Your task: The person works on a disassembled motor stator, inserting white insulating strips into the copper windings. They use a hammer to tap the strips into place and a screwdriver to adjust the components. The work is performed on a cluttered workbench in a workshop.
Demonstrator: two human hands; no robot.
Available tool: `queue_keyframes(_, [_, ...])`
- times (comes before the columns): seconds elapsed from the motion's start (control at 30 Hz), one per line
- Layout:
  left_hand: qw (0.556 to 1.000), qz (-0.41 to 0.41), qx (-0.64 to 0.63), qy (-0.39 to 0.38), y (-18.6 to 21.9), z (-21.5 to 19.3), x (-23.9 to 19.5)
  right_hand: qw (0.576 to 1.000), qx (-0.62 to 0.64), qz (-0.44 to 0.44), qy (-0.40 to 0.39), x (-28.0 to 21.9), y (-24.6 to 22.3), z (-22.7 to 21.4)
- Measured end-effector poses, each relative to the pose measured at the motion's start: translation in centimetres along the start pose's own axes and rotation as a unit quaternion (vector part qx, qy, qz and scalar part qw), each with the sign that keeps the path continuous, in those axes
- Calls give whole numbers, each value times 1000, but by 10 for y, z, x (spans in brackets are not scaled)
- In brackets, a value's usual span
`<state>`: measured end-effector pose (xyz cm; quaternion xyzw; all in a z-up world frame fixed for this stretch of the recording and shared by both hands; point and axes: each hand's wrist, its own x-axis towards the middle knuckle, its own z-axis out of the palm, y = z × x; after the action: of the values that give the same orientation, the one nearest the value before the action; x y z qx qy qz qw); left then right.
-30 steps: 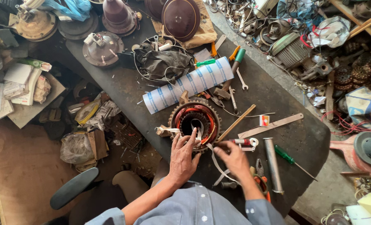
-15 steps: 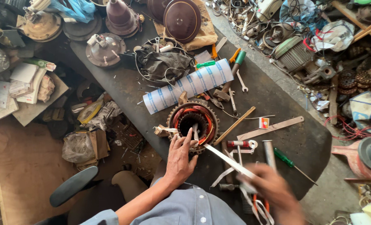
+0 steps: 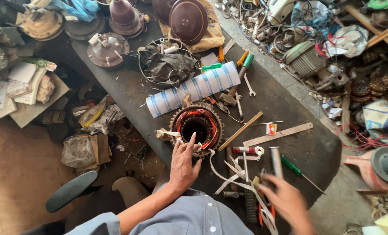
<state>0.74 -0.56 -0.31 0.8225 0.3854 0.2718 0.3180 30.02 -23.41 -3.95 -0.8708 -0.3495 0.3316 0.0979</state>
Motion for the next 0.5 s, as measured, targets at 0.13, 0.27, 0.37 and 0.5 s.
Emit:
queue_keyframes(0.13, [1000,-14,1,-9,-1,0,-2,965,223,-134,-26,34,-120,64])
queue_keyframes(0.27, [1000,-6,-15,0,-2,-1,-2,917,385,-50,-92,34,-168,83])
queue_keyframes(0.37, [1000,-6,-24,-5,-4,-2,-1,901,415,-48,-117,31,-162,72])
queue_keyframes(0.5, [1000,-2,-26,1,-6,0,-3,977,172,-123,-5,25,-160,53])
